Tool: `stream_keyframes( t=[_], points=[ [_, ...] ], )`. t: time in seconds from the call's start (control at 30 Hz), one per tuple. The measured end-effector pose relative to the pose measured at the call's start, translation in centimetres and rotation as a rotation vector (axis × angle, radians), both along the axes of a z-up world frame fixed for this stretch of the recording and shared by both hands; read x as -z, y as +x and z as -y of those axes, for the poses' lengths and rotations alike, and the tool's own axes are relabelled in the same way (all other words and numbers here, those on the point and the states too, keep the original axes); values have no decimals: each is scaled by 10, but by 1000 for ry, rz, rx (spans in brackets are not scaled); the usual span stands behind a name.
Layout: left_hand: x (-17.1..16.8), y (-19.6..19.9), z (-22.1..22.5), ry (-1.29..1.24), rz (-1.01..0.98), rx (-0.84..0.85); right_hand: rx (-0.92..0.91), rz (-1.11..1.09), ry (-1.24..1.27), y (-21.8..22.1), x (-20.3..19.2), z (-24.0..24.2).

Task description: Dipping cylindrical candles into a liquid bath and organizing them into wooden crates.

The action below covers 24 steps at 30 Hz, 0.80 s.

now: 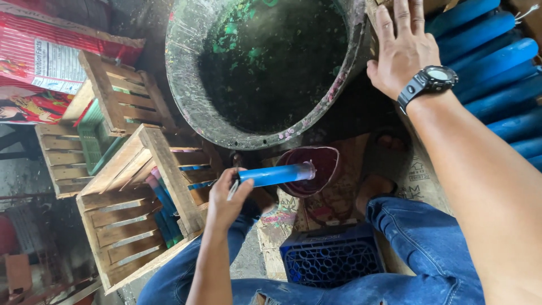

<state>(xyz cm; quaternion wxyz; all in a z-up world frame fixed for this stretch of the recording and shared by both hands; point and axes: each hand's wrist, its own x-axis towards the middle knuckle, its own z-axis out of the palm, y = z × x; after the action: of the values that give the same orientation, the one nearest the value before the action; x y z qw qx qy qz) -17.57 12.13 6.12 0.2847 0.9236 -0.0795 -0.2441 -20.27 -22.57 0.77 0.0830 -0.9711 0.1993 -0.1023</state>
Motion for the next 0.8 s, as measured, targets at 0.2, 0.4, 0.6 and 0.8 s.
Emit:
stream_keyframes(
  t=[0.2,0.4,0.6,0.8],
  points=[
    [-15,0,-7,-46,-35,-77,-11,46,7,-1,4,2],
    [-31,-14,0,71,141,182,-4,33,-48,0,8,3],
    [-71,-11,13,68,386,446,-39,98,-22,-1,4,2],
    [-112,26,38,-137,503,507,-29,70,-69,-1,5,1]
  ],
)
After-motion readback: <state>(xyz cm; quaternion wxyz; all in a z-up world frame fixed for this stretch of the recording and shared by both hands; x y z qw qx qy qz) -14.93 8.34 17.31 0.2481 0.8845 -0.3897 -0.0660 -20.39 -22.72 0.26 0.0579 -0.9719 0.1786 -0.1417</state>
